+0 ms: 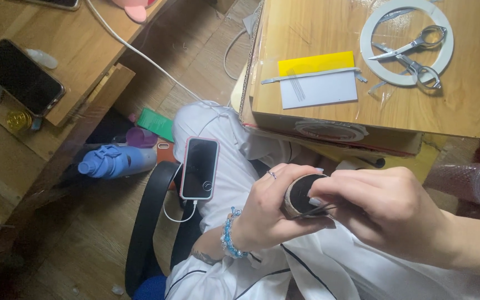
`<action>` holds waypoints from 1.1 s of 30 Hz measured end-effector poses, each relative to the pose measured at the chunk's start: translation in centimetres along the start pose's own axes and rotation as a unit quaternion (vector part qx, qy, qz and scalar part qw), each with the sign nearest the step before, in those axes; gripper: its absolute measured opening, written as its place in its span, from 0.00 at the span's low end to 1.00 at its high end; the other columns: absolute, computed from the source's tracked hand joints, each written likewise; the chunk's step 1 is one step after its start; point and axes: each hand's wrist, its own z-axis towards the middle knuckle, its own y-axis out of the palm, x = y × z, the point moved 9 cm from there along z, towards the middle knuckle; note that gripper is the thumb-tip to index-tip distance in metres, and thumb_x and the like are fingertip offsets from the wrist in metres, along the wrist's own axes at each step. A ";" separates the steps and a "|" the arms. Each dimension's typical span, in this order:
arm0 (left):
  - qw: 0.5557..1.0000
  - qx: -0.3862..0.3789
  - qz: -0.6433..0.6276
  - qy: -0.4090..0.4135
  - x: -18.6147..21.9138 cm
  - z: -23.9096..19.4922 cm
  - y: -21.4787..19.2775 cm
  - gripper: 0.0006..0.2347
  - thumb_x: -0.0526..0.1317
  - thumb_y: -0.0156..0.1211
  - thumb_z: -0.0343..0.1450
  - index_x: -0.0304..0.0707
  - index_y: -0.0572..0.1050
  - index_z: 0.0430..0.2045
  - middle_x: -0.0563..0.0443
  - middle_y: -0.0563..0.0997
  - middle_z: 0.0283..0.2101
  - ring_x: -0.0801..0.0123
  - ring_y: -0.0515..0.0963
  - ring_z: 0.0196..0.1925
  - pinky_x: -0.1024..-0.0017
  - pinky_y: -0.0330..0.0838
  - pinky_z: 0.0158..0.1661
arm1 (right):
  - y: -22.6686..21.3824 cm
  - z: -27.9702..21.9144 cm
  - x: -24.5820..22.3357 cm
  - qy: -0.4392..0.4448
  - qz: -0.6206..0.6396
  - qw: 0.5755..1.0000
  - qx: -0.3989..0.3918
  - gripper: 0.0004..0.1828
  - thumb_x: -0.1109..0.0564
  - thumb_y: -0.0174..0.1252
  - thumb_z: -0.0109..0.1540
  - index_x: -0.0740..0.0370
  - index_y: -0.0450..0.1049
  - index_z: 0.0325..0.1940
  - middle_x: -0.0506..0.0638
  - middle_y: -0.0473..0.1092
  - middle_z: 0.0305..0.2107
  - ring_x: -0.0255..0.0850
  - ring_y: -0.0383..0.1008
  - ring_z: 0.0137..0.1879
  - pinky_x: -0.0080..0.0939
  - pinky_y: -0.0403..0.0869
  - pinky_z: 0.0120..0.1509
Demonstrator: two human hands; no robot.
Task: Using tweezers to pick up individual eyelash fibers from a cardboard cylinder and arranging them on a small card with guide lines.
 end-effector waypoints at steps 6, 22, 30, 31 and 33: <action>1.000 0.008 -0.012 -0.005 -0.2 0.1 -0.2 0.25 0.54 0.66 0.67 0.35 0.70 0.50 0.48 0.79 0.47 0.59 0.79 0.44 0.65 0.73 0.50 | -0.4 0.4 1.1 0.050 0.035 0.998 -0.002 0.10 0.62 0.54 0.63 0.59 0.74 0.49 0.45 0.78 0.31 0.39 0.76 0.28 0.34 0.75 0.33; 0.998 -0.006 -0.036 -0.042 -4.9 1.2 -1.1 0.25 0.51 0.68 0.67 0.36 0.71 0.53 0.47 0.80 0.50 0.59 0.81 0.51 0.64 0.74 0.56 | -6.3 5.8 9.9 0.320 0.071 0.941 0.084 0.06 0.56 0.63 0.65 0.59 0.80 0.35 0.43 0.64 0.17 0.30 0.59 0.23 0.30 0.59 0.28; 0.996 -0.013 -0.039 -0.077 -7.0 1.3 -2.3 0.26 0.54 0.67 0.66 0.36 0.71 0.52 0.43 0.81 0.49 0.55 0.81 0.51 0.63 0.76 0.52 | -6.8 11.3 17.5 0.351 0.000 0.936 0.006 0.05 0.55 0.64 0.66 0.56 0.83 0.39 0.40 0.77 0.32 0.27 0.70 0.41 0.31 0.66 0.47; 0.996 -0.013 -0.040 -0.078 -7.1 1.4 -2.4 0.26 0.54 0.67 0.66 0.36 0.71 0.52 0.43 0.81 0.49 0.55 0.81 0.51 0.63 0.76 0.52 | -6.8 11.7 17.7 0.353 0.000 0.936 0.004 0.05 0.55 0.64 0.66 0.56 0.83 0.39 0.40 0.77 0.32 0.27 0.70 0.41 0.31 0.66 0.47; 0.996 -0.013 -0.044 -0.076 -7.4 1.6 -2.6 0.26 0.54 0.67 0.66 0.36 0.71 0.53 0.44 0.81 0.48 0.56 0.81 0.50 0.64 0.76 0.51 | -6.7 12.7 17.9 0.342 -0.073 0.937 -0.024 0.09 0.50 0.61 0.68 0.52 0.82 0.36 0.42 0.67 0.19 0.34 0.59 0.29 0.38 0.58 0.37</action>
